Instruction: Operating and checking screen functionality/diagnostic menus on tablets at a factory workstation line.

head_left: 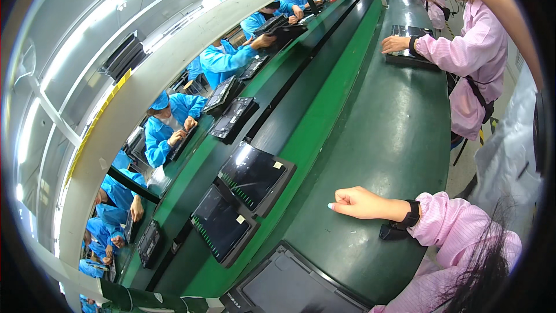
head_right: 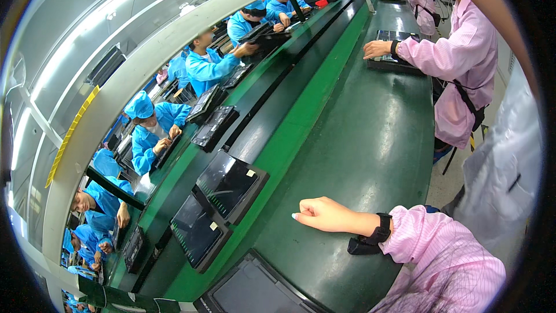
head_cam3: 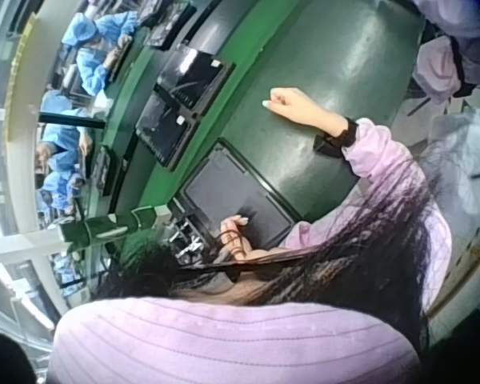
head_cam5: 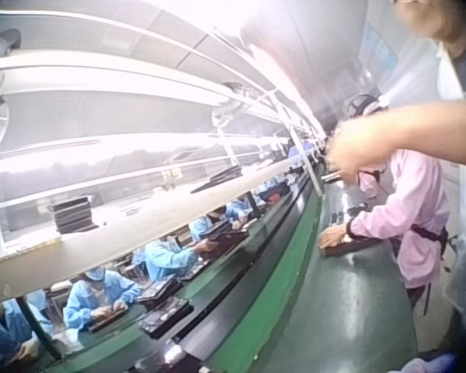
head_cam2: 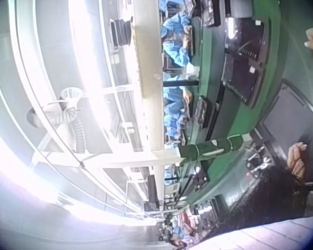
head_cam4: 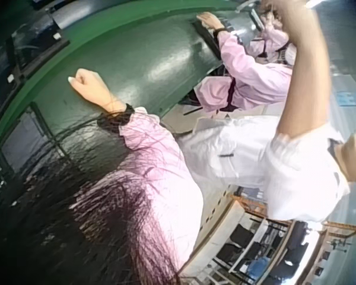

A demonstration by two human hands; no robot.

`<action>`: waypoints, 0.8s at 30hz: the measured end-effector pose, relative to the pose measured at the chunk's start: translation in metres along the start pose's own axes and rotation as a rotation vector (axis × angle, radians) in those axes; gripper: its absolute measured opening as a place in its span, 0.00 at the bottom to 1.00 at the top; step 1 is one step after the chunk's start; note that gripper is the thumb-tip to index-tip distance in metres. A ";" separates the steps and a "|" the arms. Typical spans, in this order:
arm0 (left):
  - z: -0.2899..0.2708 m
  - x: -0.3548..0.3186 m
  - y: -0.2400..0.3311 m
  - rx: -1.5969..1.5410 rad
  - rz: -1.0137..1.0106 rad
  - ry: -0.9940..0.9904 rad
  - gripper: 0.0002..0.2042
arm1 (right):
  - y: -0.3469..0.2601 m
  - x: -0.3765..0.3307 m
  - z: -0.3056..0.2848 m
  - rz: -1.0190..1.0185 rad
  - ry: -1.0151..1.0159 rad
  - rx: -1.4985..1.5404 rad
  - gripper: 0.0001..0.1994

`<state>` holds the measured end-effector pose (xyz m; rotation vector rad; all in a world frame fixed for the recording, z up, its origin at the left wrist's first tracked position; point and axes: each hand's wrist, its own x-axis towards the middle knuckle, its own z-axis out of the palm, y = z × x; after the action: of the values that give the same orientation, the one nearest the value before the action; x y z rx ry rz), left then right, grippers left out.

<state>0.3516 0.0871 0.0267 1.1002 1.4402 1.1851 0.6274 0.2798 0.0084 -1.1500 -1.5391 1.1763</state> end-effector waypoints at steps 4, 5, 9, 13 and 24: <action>0.006 0.000 0.002 0.015 0.000 0.019 0.13 | 0.002 0.002 -0.004 -0.037 0.009 0.006 0.20; 0.007 0.000 0.002 0.019 0.004 0.024 0.13 | 0.003 0.002 -0.006 -0.040 0.007 0.010 0.20; 0.016 0.001 0.003 0.041 0.007 0.047 0.13 | 0.004 0.004 -0.013 -0.040 -0.001 0.007 0.19; 0.026 0.001 0.003 0.056 0.013 0.075 0.12 | 0.008 0.007 -0.022 0.028 -0.044 0.004 0.19; 0.042 -0.008 -0.015 0.192 0.001 0.189 0.12 | 0.026 0.020 -0.036 -0.005 -0.039 0.011 0.19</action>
<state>0.3929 0.0834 0.0090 1.1421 1.7276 1.1965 0.6623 0.3097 -0.0088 -1.1216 -1.5613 1.2093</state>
